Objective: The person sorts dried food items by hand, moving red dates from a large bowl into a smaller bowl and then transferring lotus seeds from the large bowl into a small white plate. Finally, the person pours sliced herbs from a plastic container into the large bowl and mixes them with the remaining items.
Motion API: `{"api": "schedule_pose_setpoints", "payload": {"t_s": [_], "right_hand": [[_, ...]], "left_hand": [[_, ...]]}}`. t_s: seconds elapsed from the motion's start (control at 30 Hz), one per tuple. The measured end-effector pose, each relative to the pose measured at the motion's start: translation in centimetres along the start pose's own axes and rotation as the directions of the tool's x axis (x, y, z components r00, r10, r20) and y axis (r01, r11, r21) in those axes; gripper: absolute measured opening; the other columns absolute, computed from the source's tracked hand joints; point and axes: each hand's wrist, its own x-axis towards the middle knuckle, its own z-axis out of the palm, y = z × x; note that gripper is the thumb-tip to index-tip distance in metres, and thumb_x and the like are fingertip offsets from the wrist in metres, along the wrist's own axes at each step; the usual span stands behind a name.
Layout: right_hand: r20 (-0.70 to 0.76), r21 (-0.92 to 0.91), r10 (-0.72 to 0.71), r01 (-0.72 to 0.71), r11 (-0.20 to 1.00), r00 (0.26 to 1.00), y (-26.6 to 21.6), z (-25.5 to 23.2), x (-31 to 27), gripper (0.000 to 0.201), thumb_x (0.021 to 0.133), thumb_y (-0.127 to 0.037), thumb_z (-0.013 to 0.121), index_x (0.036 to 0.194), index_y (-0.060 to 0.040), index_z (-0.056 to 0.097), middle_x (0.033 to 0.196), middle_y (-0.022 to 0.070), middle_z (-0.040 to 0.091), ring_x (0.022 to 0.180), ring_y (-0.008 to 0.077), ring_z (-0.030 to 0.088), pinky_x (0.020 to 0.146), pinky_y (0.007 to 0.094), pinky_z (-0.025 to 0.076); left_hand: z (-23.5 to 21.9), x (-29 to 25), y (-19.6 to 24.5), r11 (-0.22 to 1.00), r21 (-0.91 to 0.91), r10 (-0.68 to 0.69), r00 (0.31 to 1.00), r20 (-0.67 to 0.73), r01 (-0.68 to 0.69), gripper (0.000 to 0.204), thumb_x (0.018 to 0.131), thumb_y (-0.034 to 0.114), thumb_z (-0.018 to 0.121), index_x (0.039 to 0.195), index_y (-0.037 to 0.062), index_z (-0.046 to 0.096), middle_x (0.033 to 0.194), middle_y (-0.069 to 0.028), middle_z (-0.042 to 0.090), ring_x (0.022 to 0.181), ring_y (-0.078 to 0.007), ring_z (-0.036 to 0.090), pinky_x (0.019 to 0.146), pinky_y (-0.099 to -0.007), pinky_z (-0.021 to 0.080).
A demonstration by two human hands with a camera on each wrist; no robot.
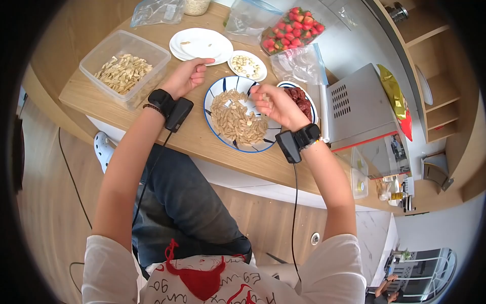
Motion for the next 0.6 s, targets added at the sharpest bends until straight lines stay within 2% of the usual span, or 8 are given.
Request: {"api": "schedule_pose_setpoints", "payload": {"t_s": [0.03, 0.1, 0.2, 0.3, 0.4, 0.6], "right_hand": [[-0.038, -0.214, -0.016, 0.007, 0.977, 0.999, 0.2, 0.3, -0.2, 0.016, 0.085, -0.017, 0.052, 0.087, -0.0015, 0.056, 0.066, -0.0047, 0.043, 0.055, 0.0030, 0.033, 0.046, 0.0188, 0.028], [-0.098, -0.603, -0.069, -0.005, 0.798, 0.993, 0.7, 0.9, -0.3, 0.023, 0.085, -0.020, 0.057, 0.095, -0.0009, 0.063, 0.067, -0.0061, 0.049, 0.056, 0.0008, 0.035, 0.047, 0.0173, 0.028], [-0.121, -0.739, -0.134, 0.001, 0.674, 0.984, 1.7, 1.4, 0.3, 0.024, 0.082, -0.024, 0.064, 0.094, -0.0032, 0.068, 0.065, -0.0064, 0.052, 0.057, 0.0019, 0.040, 0.050, 0.0180, 0.032], [0.031, -0.852, -0.320, 0.192, 0.486, 0.947, 3.2, 0.1, 1.6, 0.024, 0.080, -0.024, 0.067, 0.090, -0.0033, 0.068, 0.064, -0.0029, 0.053, 0.057, 0.0056, 0.045, 0.053, 0.0220, 0.038], [0.013, -0.939, -0.296, 0.113, 0.323, 0.955, 2.6, 1.5, 1.2, 0.024, 0.081, -0.020, 0.069, 0.096, -0.0019, 0.066, 0.059, -0.0060, 0.046, 0.055, 0.0037, 0.040, 0.050, 0.0221, 0.033], [0.100, -0.959, -0.359, 0.186, 0.215, 0.928, 2.1, 3.0, 0.8, 0.022, 0.080, -0.021, 0.069, 0.094, -0.0044, 0.067, 0.055, -0.0043, 0.040, 0.054, 0.0049, 0.037, 0.050, 0.0229, 0.032]], "left_hand": [[0.1, -0.1, 0.1, 1.000, 0.001, -0.001, 1.000, -0.003, 0.001, 0.022, 0.091, 0.009, 0.045, 0.104, -0.0041, 0.056, 0.065, 0.0047, 0.036, 0.052, -0.0045, 0.027, 0.043, -0.0196, 0.023], [0.2, -0.3, 0.2, 1.000, 0.000, 0.000, 1.000, -0.007, 0.000, 0.021, 0.091, 0.009, 0.046, 0.104, -0.0040, 0.056, 0.064, 0.0047, 0.036, 0.051, -0.0044, 0.027, 0.042, -0.0195, 0.023], [0.4, -0.5, 0.3, 1.000, -0.004, 0.001, 1.000, -0.010, -0.001, 0.021, 0.091, 0.009, 0.046, 0.104, -0.0038, 0.056, 0.064, 0.0047, 0.036, 0.051, -0.0043, 0.026, 0.042, -0.0194, 0.023], [0.4, -0.5, 0.3, 1.000, -0.003, -0.003, 1.000, -0.011, 0.003, 0.022, 0.091, 0.009, 0.045, 0.105, -0.0039, 0.055, 0.064, 0.0047, 0.035, 0.051, -0.0041, 0.026, 0.042, -0.0193, 0.023], [0.3, -0.4, 0.3, 1.000, 0.011, -0.002, 1.000, -0.007, 0.002, 0.023, 0.092, 0.010, 0.044, 0.106, -0.0043, 0.055, 0.065, 0.0047, 0.036, 0.052, -0.0042, 0.027, 0.043, -0.0191, 0.023], [0.0, -0.2, 0.1, 0.999, 0.034, 0.002, 1.000, 0.009, -0.002, 0.028, 0.093, 0.011, 0.040, 0.110, -0.0054, 0.054, 0.066, 0.0046, 0.036, 0.052, -0.0047, 0.027, 0.043, -0.0190, 0.025]]}}
